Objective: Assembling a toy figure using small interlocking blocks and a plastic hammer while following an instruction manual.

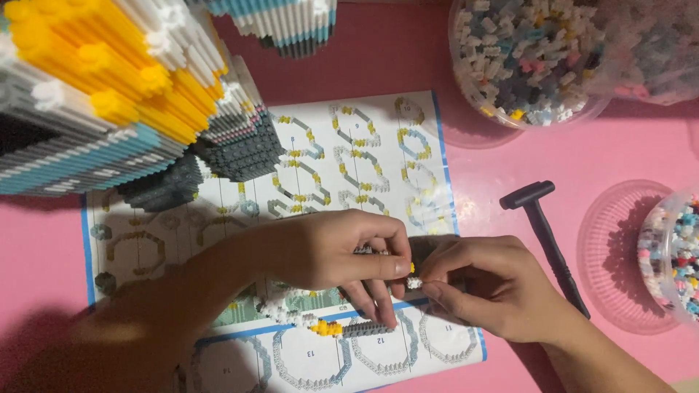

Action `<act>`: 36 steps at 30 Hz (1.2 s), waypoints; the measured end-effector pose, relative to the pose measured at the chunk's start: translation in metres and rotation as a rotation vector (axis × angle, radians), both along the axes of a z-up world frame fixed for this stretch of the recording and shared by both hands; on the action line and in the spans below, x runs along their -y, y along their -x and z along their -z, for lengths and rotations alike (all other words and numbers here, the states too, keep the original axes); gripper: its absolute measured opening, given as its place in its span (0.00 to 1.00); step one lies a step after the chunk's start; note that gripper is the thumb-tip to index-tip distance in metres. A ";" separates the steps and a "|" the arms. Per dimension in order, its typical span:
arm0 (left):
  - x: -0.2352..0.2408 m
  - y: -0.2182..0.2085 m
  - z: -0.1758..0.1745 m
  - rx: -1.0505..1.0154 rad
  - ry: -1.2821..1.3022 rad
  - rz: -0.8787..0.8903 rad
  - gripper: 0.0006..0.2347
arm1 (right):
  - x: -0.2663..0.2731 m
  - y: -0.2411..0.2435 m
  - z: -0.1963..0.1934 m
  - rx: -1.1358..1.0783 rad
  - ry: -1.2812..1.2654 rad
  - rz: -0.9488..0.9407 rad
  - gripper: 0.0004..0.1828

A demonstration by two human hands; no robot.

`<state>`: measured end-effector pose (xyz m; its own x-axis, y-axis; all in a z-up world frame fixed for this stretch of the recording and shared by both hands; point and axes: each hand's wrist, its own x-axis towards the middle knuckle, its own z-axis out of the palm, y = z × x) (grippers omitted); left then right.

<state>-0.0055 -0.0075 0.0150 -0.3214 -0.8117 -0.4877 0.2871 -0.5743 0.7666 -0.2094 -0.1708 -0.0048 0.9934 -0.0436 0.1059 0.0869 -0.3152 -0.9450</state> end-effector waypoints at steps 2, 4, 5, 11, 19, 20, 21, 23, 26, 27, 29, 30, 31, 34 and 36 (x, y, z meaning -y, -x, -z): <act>0.000 0.000 0.000 -0.008 -0.005 0.005 0.10 | -0.001 -0.002 0.000 0.033 -0.028 -0.002 0.02; 0.000 0.001 0.003 -0.019 -0.003 0.005 0.10 | 0.000 0.000 0.002 0.039 0.002 0.010 0.01; 0.000 0.001 0.005 -0.029 -0.004 0.005 0.09 | 0.001 0.000 0.004 0.046 0.029 0.022 0.00; 0.000 0.001 0.003 0.000 0.011 0.018 0.09 | 0.000 -0.001 0.003 0.038 0.027 -0.009 0.01; -0.001 0.003 0.008 -0.015 0.011 -0.002 0.08 | -0.001 -0.001 0.004 0.047 0.026 -0.019 0.01; -0.001 0.003 0.009 -0.022 0.018 -0.006 0.08 | -0.001 -0.001 0.004 0.045 0.040 -0.020 0.01; -0.001 0.003 0.008 -0.022 0.018 -0.006 0.08 | -0.001 -0.001 0.004 0.045 0.041 -0.021 0.01; -0.001 0.001 0.007 -0.014 0.027 0.007 0.08 | -0.001 -0.001 0.004 0.046 0.042 -0.020 0.01; -0.001 0.001 0.008 0.001 0.046 0.022 0.08 | -0.002 -0.001 0.005 0.047 0.039 -0.011 0.01; -0.001 0.001 0.007 0.001 0.047 0.023 0.08 | -0.002 -0.002 0.004 0.047 0.040 -0.011 0.01; 0.000 0.002 0.006 -0.008 0.029 0.019 0.08 | -0.003 -0.002 0.003 0.043 0.062 -0.003 0.02; 0.000 0.002 0.007 -0.007 0.029 0.020 0.08 | -0.003 -0.003 0.002 0.044 0.063 -0.002 0.02; 0.000 0.002 0.007 -0.006 0.028 0.014 0.08 | -0.003 -0.004 0.002 0.041 0.063 -0.002 0.01; -0.001 0.003 0.009 -0.011 0.033 0.007 0.08 | -0.005 -0.004 0.001 0.029 0.067 0.006 0.02; -0.001 0.004 0.009 -0.018 0.039 0.007 0.08 | -0.005 -0.003 0.001 0.017 0.071 0.014 0.02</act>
<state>-0.0091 -0.0061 0.0061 -0.3360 -0.8277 -0.4494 0.2973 -0.5459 0.7833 -0.2061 -0.1659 -0.0055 0.9908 -0.0496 0.1263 0.0980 -0.3825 -0.9187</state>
